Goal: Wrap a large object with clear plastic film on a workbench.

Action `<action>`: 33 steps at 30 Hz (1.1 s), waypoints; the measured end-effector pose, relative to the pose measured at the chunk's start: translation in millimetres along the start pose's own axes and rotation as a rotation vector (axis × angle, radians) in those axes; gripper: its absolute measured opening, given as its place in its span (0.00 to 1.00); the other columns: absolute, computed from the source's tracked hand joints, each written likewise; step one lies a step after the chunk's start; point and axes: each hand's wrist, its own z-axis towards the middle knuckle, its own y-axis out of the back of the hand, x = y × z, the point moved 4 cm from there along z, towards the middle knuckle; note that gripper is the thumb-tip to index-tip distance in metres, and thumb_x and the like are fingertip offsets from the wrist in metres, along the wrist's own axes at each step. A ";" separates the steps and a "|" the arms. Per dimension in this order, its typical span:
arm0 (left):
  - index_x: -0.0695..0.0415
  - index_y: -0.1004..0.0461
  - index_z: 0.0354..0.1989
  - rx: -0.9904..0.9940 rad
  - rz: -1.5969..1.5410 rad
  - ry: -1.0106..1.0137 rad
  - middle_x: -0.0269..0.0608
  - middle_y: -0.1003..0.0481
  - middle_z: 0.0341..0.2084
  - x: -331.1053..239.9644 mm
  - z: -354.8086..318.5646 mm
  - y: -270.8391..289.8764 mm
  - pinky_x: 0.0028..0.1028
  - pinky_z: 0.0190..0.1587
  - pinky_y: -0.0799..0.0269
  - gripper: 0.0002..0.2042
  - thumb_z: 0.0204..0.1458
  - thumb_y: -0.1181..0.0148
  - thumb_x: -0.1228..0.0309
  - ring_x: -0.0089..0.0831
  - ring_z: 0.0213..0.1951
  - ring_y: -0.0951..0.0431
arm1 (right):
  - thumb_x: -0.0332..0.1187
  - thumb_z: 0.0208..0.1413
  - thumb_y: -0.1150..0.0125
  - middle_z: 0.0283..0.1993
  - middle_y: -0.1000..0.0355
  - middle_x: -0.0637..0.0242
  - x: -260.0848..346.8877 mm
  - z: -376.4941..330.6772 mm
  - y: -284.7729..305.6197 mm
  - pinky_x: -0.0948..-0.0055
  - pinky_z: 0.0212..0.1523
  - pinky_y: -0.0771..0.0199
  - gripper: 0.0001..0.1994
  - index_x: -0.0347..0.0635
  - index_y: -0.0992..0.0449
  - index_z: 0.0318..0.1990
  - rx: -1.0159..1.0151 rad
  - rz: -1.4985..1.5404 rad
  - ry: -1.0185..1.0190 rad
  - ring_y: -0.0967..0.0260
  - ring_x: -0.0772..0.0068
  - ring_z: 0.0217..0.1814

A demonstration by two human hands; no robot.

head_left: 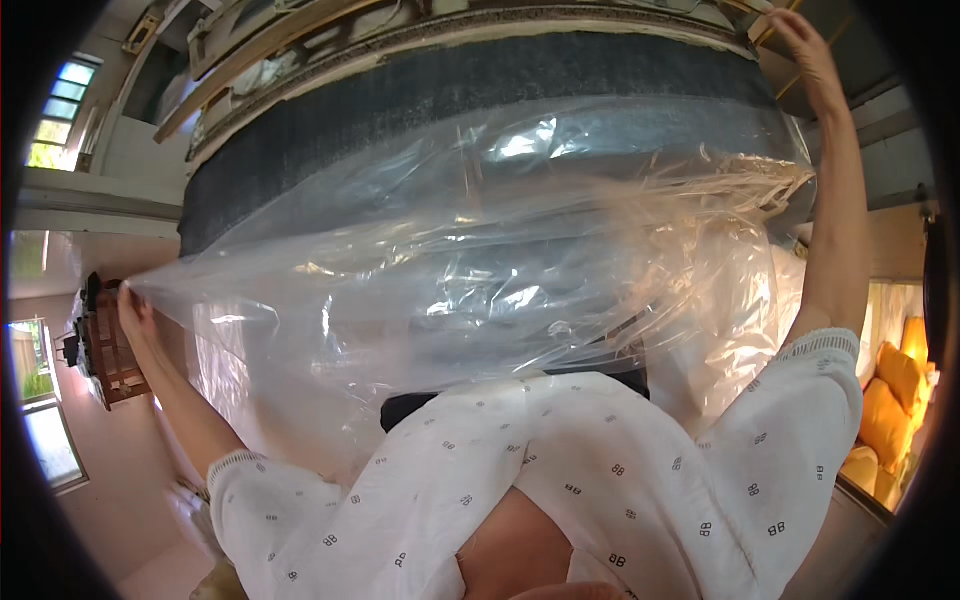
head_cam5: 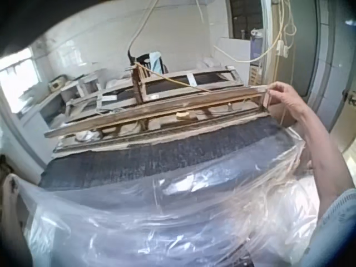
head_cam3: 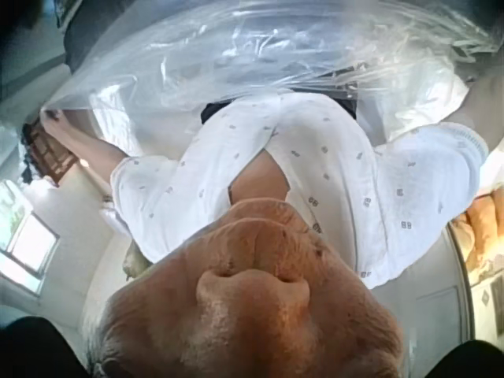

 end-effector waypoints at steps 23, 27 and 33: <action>0.58 0.37 0.51 -0.029 0.276 -0.150 0.39 0.34 0.48 -17.2 -97.6 74.1 0.28 0.53 0.40 0.20 0.51 0.46 0.62 0.31 0.51 0.35 | 0.36 0.52 0.49 0.43 0.30 0.63 -60.1 -102.8 -123.0 0.73 0.49 0.37 0.12 0.39 0.28 0.41 0.185 -0.561 0.343 0.34 0.64 0.46; 0.57 0.37 0.52 0.211 0.464 -0.354 0.40 0.35 0.50 -23.3 -105.1 135.0 0.28 0.55 0.41 0.20 0.52 0.47 0.62 0.31 0.53 0.37 | 0.31 0.45 0.42 0.30 0.35 0.68 -49.4 -79.6 -118.2 0.76 0.38 0.39 0.04 0.41 0.27 0.26 0.378 -0.373 0.322 0.39 0.73 0.36; 0.53 0.30 0.44 -0.045 0.150 -0.202 0.30 0.29 0.37 -35.9 -84.3 -8.9 0.20 0.41 0.36 0.12 0.51 0.47 0.68 0.22 0.40 0.31 | 0.39 0.55 0.50 0.42 0.31 0.69 -0.1 -22.8 -51.7 0.78 0.49 0.39 0.13 0.42 0.29 0.42 0.011 -0.392 0.294 0.36 0.78 0.45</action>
